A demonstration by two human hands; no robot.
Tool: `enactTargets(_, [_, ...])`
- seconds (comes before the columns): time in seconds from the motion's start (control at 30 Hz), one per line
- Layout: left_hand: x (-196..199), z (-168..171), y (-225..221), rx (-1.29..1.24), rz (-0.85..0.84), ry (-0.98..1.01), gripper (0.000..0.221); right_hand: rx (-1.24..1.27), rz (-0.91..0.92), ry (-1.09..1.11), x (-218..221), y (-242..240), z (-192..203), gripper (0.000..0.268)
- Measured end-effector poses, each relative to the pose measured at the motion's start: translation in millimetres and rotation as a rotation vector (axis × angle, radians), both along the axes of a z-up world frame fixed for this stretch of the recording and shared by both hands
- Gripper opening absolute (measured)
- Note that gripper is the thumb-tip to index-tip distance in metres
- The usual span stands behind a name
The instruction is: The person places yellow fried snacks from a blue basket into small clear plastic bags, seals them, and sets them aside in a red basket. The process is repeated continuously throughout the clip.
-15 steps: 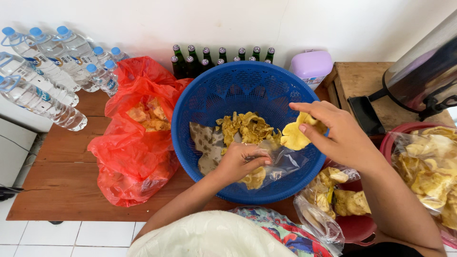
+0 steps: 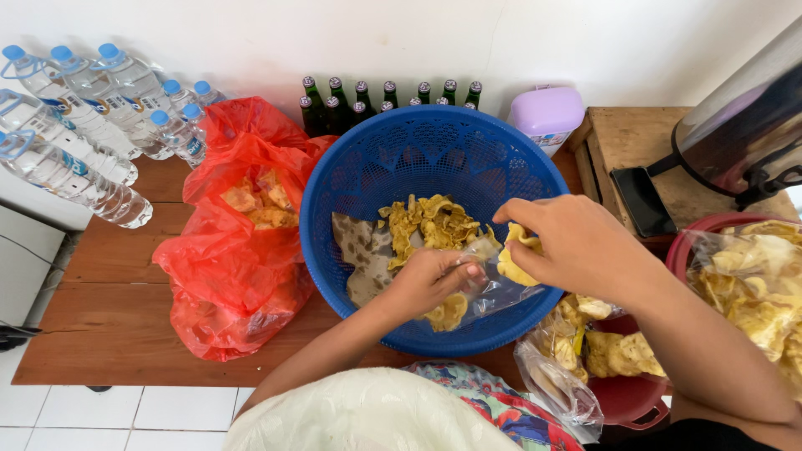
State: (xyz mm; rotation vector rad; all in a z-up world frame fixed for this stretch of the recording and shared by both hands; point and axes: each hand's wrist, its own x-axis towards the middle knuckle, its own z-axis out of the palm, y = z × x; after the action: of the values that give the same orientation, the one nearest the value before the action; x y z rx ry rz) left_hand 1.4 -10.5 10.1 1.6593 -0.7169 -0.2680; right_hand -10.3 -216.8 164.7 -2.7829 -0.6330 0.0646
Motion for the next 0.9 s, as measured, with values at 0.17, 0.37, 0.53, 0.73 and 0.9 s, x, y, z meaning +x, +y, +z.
enactTargets(0.17, [6,-1,-11,0.043,-0.001,-0.058,0.024,0.211,0.009,0.108,26,-1,-2,0.029])
enactTargets(0.37, [14,-20,-8,-0.150,-0.042,0.215,0.039,0.399,0.118,0.440,46,-17,-8,0.038])
enactTargets(0.53, [19,-39,-15,-0.277,-0.010,0.358,0.046,0.442,0.152,0.663,56,-33,-22,0.049])
enactTargets(0.73, [27,-34,-21,-0.450,0.047,0.355,0.047,0.520,0.124,0.635,55,-25,-59,0.031])
enactTargets(0.9, [31,-26,-25,-0.483,0.078,0.233,0.045,0.351,0.343,0.449,61,-22,-65,0.036])
